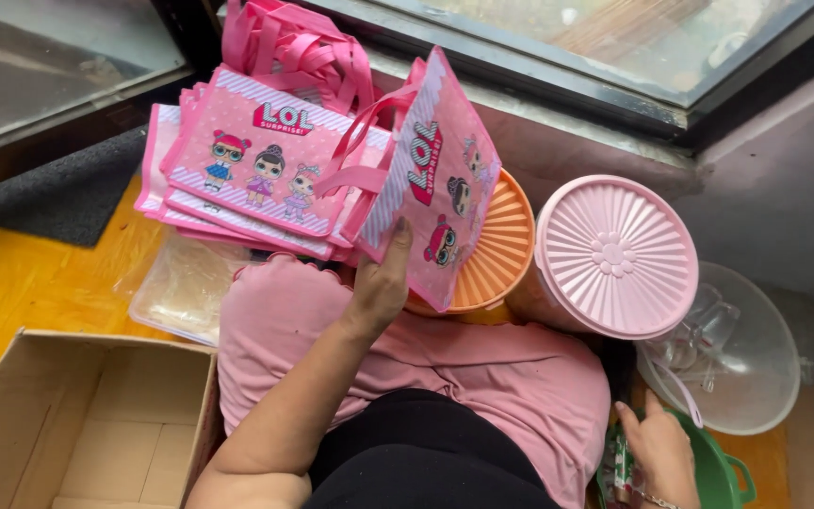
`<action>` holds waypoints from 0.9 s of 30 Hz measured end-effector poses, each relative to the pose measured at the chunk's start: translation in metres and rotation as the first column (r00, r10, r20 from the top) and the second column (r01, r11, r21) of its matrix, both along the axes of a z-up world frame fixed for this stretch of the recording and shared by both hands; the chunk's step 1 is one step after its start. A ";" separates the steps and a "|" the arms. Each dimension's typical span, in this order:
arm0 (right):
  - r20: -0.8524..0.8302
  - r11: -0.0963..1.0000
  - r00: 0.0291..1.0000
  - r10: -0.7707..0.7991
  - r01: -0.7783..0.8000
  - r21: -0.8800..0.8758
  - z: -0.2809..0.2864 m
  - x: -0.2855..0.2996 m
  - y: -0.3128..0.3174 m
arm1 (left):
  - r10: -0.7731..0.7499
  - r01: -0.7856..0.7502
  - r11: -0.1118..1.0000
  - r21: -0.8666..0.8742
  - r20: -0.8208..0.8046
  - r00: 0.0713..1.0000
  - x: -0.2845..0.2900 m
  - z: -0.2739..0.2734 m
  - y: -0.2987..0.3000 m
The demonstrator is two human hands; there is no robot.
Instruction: A person is manually portioning cheese curls from a large container into small plastic bags, sealing them, and then placing the small bags into pink gift bags.
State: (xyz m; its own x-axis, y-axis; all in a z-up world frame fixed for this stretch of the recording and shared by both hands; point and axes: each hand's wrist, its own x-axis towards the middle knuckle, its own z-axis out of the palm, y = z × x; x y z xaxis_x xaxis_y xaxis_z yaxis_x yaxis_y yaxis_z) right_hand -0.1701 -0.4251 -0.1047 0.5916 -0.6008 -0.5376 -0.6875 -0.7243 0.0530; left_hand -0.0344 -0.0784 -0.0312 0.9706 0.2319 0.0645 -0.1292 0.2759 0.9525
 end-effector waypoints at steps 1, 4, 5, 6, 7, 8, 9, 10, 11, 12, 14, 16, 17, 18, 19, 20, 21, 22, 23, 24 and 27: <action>0.096 0.998 0.994 0.058 -0.054 -0.044 -0.001 -0.002 -0.006 | -0.020 0.021 1.000 -0.014 0.033 0.999 0.000 0.002 0.001; 0.268 0.986 0.951 0.155 -0.131 -0.106 0.027 0.000 0.005 | -0.067 0.070 0.997 -0.035 0.091 0.994 -0.001 0.012 0.003; 0.355 0.982 0.917 0.179 -0.143 -0.125 0.042 0.003 0.013 | -0.106 0.112 0.993 -0.042 0.127 0.986 0.000 0.016 0.004; 0.352 0.980 0.916 0.191 -0.156 -0.124 0.050 0.002 0.019 | -0.093 0.099 0.994 -0.042 0.123 0.988 0.000 0.020 0.007; 0.525 0.964 0.808 0.267 -0.219 -0.152 0.058 0.003 0.025 | -0.171 0.173 0.985 0.005 0.184 0.968 0.000 0.023 0.011; 0.675 0.944 0.662 0.324 -0.269 -0.190 0.066 0.004 0.031 | -0.249 0.243 0.968 0.057 0.239 0.938 0.000 0.027 0.016; 0.672 0.940 0.660 0.336 -0.286 -0.188 0.075 0.008 0.039 | -0.233 0.226 0.972 0.056 0.235 0.944 0.000 0.033 0.022; 0.789 0.904 0.488 0.373 -0.382 -0.191 0.084 0.012 0.047 | -0.319 0.306 0.948 0.091 0.262 0.911 0.000 0.039 0.029; 0.878 0.858 0.298 0.374 -0.470 -0.206 0.093 0.015 0.055 | -0.403 0.382 0.915 0.128 0.282 0.871 -0.001 0.045 0.036; 0.877 0.850 0.297 0.378 -0.487 -0.201 0.103 0.022 0.066 | -0.387 0.366 0.922 0.126 0.275 0.880 -0.002 0.055 0.044; 0.952 0.797 0.257 0.167 -0.604 0.023 0.123 0.035 0.087 | -0.580 0.572 0.815 0.094 0.166 0.798 -0.006 0.072 0.059; 0.963 0.682 0.245 0.110 -0.724 0.107 0.145 0.046 0.111 | -0.598 0.580 0.802 0.147 0.173 0.783 -0.009 0.081 0.069; 0.969 0.558 0.242 0.043 -0.811 0.178 0.156 0.050 0.124 | -0.632 0.600 0.774 0.203 0.180 0.754 -0.012 0.085 0.075; 0.967 0.539 0.251 0.048 -0.821 0.187 0.162 0.053 0.132 | -0.615 0.584 0.787 0.198 0.172 0.770 -0.015 0.089 0.081; 0.954 0.521 0.299 0.033 -0.819 0.239 0.168 0.056 0.140 | -0.678 0.642 0.734 0.222 0.179 0.713 -0.018 0.093 0.086; 0.938 0.502 0.346 0.019 -0.815 0.290 0.174 0.058 0.148 | -0.736 0.694 0.677 0.246 0.184 0.652 -0.019 0.098 0.091; 0.937 0.489 0.350 0.022 -0.821 0.295 0.177 0.063 0.155 | -0.727 0.685 0.686 0.245 0.179 0.663 -0.023 0.101 0.096; 0.942 0.421 0.331 0.051 -0.863 0.280 0.181 0.067 0.161 | -0.743 0.698 0.668 0.257 0.187 0.642 -0.026 0.104 0.100; 0.946 0.352 0.314 0.081 -0.897 0.267 0.185 0.071 0.167 | -0.760 0.713 0.650 0.263 0.194 0.621 -0.030 0.107 0.104; 0.943 0.340 0.321 0.086 -0.899 0.275 0.182 0.074 0.164 | -0.751 0.707 0.659 0.256 0.189 0.633 -0.033 0.110 0.111; 0.848 0.525 0.491 0.200 -0.784 0.330 0.168 0.096 0.155 | -0.735 0.702 0.678 0.220 0.202 0.647 -0.036 0.120 0.137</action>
